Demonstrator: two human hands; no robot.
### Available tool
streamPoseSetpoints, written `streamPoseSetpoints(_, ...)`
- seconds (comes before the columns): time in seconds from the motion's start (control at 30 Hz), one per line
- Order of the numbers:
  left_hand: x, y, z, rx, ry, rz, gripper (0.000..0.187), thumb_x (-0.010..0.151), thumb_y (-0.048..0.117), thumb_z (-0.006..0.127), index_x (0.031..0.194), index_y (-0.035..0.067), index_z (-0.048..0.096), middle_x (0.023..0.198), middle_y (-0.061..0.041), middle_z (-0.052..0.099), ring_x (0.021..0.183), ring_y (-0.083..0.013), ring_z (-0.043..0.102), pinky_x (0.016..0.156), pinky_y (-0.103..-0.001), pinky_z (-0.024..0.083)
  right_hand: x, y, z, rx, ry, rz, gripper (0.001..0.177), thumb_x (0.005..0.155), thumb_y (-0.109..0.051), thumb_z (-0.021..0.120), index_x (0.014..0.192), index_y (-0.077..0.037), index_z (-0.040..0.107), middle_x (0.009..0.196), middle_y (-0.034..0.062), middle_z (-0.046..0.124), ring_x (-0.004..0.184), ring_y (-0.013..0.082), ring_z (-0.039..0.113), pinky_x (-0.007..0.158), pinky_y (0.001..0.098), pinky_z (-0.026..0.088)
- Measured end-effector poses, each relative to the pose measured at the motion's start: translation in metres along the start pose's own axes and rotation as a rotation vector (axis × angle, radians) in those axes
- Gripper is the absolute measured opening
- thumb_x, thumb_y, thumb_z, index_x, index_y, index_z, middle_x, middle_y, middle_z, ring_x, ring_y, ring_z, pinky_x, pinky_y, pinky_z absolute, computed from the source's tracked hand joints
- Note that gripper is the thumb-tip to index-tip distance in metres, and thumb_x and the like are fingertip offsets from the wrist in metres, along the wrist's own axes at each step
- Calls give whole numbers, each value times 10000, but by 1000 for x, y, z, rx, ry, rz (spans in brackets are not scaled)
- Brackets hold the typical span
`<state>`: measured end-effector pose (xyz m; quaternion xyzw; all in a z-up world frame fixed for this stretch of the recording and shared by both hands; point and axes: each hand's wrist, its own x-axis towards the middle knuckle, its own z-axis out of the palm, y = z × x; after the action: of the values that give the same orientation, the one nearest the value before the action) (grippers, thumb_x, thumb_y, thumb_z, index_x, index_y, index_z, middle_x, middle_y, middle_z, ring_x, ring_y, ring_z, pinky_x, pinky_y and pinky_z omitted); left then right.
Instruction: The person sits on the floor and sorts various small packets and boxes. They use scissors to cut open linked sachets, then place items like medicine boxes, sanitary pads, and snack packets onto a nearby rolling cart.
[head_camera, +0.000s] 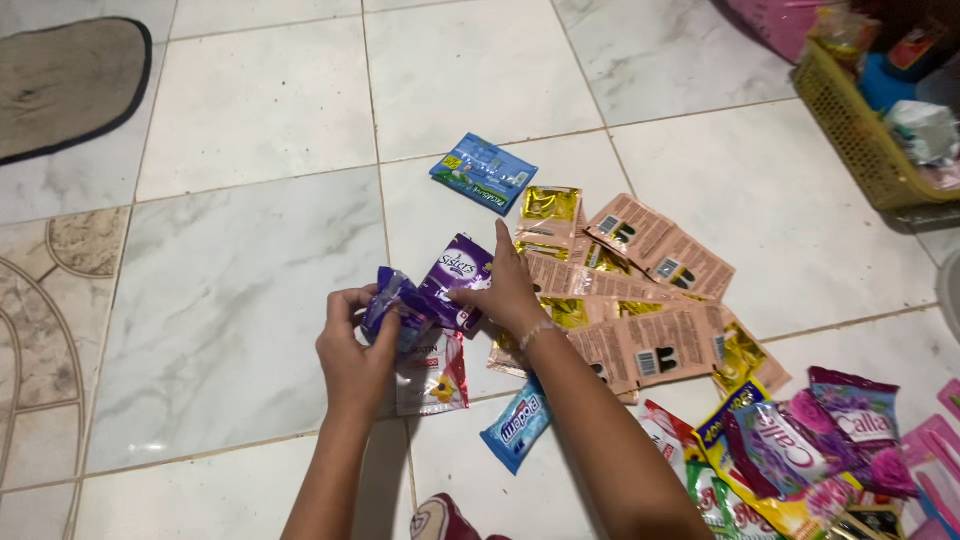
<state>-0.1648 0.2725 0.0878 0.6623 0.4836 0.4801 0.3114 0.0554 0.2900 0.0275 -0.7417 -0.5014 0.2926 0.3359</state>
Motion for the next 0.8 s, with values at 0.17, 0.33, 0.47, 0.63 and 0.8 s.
streamPoseSetpoints(0.17, -6, -11, 4, 43, -48, -125, 633, 776, 213, 866, 1266, 29, 508, 1014, -145, 739, 907, -221, 735, 814, -350, 570, 18, -8, 10, -221, -56, 141, 1297, 452, -356, 1048, 1469, -23, 314, 1392, 201, 533, 1360, 384, 381, 1121, 499, 304)
streamPoseSetpoints(0.33, -14, -12, 9, 31, -40, -47, 779, 711, 166, 904, 1334, 14, 462, 1160, -172, 669, 1030, -244, 692, 883, -351, 547, -10, -18, -5, -135, -22, 180, 622, 529, -316, 983, 1057, -75, 758, 1235, 132, 659, 1284, 311, 465, 1107, 452, 366)
streamPoseSetpoints(0.47, -18, -3, 4, -11, 76, -73, 597, 733, 21, 797, 1270, 20, 537, 1120, -121, 711, 1013, -216, 711, 896, -322, 553, -53, -20, -24, 16, 209, -64, 582, 623, -220, 933, 1114, -49, 670, 1107, 140, 712, 1086, 283, 644, 973, 426, 503)
streamPoseSetpoints(0.63, -21, 36, -3, -316, 11, 7, 448, 759, -78, 631, 1202, -13, 613, 1073, -72, 693, 966, -134, 659, 880, -269, 539, -111, -14, -82, 680, 224, -103, 432, 844, -200, 818, 1176, 10, 640, 1033, 96, 769, 887, 159, 751, 773, 303, 627)
streamPoseSetpoints(0.8, -48, 121, 19, -538, -191, -56, 254, 846, -13, 740, 1094, -28, 688, 985, -44, 722, 896, -95, 655, 806, -252, 533, -206, -8, -147, 822, 299, 132, 413, 829, -176, 782, 1181, -11, 643, 1013, 79, 774, 848, 142, 746, 737, 298, 628)
